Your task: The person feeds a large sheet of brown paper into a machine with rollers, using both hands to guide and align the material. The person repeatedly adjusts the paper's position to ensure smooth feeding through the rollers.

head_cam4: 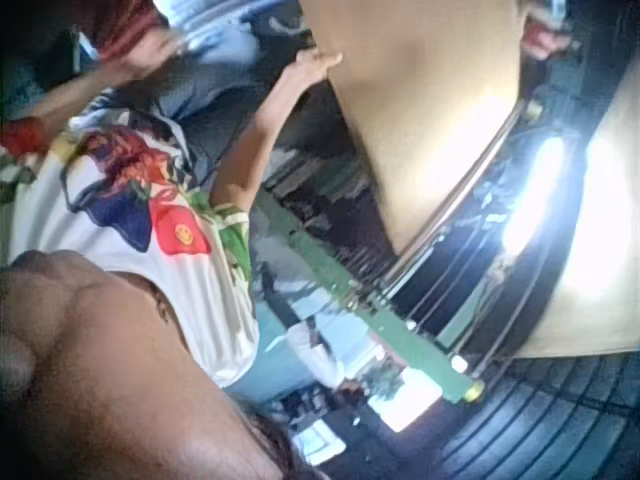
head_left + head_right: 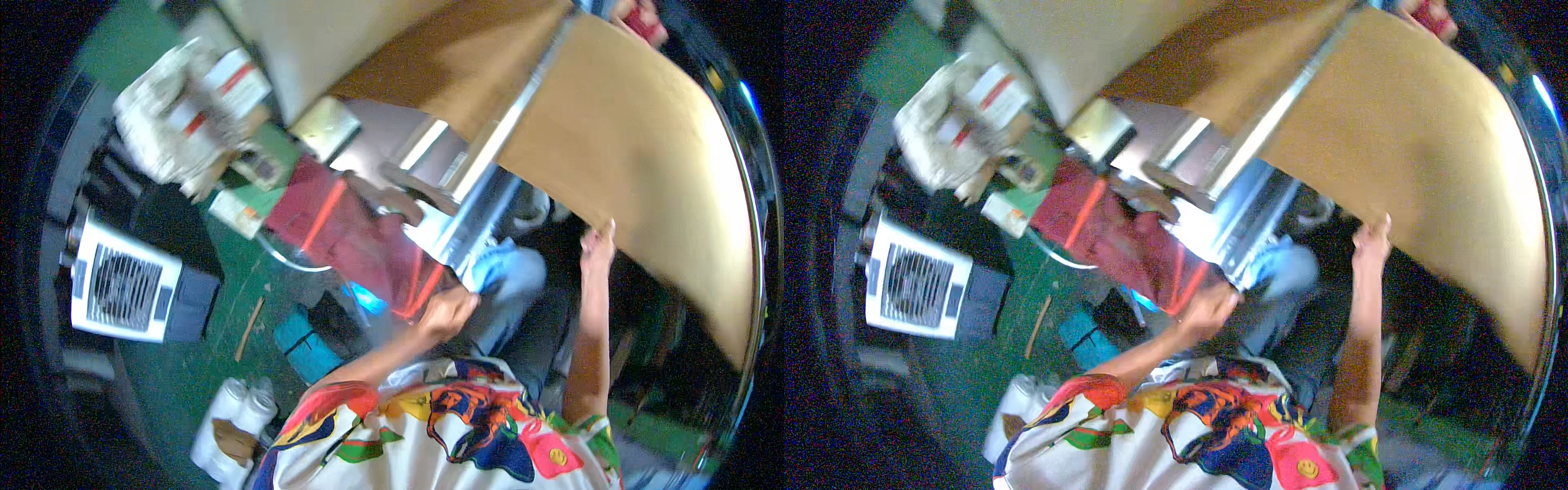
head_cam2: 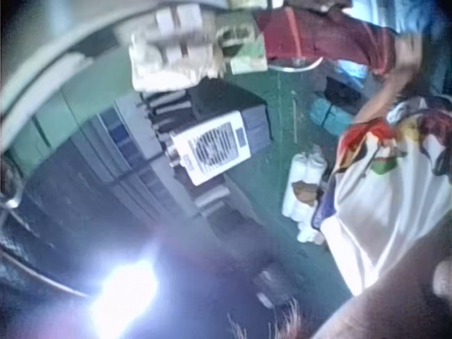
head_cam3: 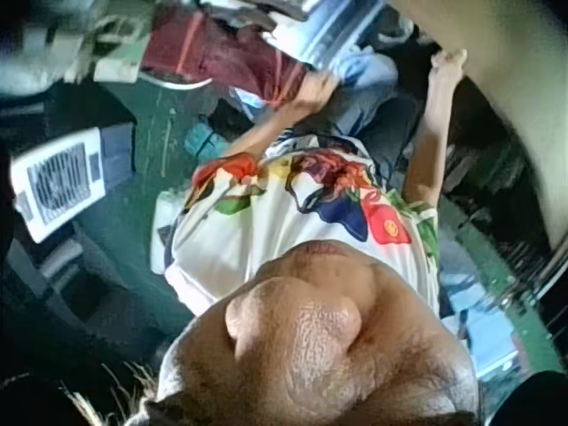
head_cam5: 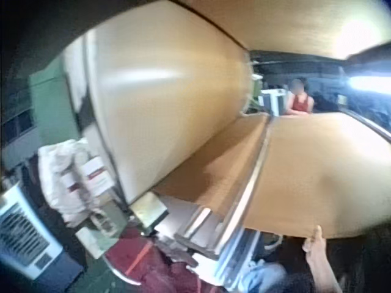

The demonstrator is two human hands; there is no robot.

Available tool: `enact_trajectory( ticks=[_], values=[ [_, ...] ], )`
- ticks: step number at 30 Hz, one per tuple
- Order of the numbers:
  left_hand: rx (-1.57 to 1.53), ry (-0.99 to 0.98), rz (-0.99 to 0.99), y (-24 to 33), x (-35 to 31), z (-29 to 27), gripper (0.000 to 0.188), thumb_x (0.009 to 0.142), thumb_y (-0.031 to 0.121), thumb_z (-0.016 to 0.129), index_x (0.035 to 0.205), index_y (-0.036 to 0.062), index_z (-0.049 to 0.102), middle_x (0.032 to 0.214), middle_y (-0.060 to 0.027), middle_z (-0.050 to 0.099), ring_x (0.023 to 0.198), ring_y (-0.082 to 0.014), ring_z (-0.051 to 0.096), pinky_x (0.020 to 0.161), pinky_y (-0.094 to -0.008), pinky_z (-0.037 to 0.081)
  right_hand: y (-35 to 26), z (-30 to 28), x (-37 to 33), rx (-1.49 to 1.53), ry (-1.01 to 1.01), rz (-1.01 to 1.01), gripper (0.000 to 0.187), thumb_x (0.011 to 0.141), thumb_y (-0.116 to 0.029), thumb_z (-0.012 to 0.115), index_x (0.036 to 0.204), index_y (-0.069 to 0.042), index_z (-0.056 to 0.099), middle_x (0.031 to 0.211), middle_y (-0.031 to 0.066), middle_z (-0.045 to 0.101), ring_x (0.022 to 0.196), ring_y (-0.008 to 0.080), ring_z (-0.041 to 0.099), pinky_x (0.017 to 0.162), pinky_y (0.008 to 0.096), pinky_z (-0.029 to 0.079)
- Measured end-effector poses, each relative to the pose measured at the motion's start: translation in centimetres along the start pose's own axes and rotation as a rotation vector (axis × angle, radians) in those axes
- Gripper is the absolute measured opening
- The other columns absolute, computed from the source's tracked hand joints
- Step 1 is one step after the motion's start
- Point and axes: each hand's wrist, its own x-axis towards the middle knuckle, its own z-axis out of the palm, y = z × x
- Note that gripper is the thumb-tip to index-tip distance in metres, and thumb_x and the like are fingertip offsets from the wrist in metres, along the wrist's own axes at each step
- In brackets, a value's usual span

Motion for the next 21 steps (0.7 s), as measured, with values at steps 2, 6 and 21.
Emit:
enact_trajectory(
  ticks=[2, 6, 21],
  values=[
    [0.079, -0.025, 0.082, 2.6, -4.9, -4.6, 0.019, 0.085, 0.018, 0.048, 0.089, 0.0028, 0.06, 0.08, -0.0156, 0.058, 0.072, -0.0311, 0.057, 0.067, -0.0411, 0.046, 0.0, -0.5, 0.2, -0.01, 0.005, 0.04, 0.029, 0.089, -0.04, 0.046, 0.087, -0.011, 0.05, 0.047, -0.0039, 0.031, 0.035, 0.0074, 0.027, 0.03, 0.0208, 0.022],
    [0.489, 0.275, -0.154, -1.8, -16.8, -8.8, 0.018, 0.084, 0.017, 0.05, 0.092, 0.0045, 0.059, 0.085, -0.0146, 0.058, 0.076, -0.0329, 0.057, 0.069, -0.0408, 0.047, 0.6, -2.3, 1.1, -0.023, -0.172, -0.047, 0.026, 0.089, -0.037, 0.048, 0.087, -0.011, 0.046, 0.055, -0.0044, 0.032, 0.041, 0.0061, 0.03, 0.035, 0.0192, 0.024],
    [-0.208, 0.253, -0.99, -11.6, -39.1, 7.0, 0.044, 0.076, 0.048, 0.053, 0.075, 0.0049, 0.061, 0.071, -0.02, 0.058, 0.075, -0.0366, 0.058, 0.067, -0.0437, 0.042, -1.0, 0.8, 5.6, -0.139, -0.383, 0.067, 0.033, 0.089, -0.036, 0.039, 0.064, -0.015, 0.034, 0.046, -0.0038, 0.028, 0.034, 0.0091, 0.025, 0.031, 0.023, 0.02]
  ],
)
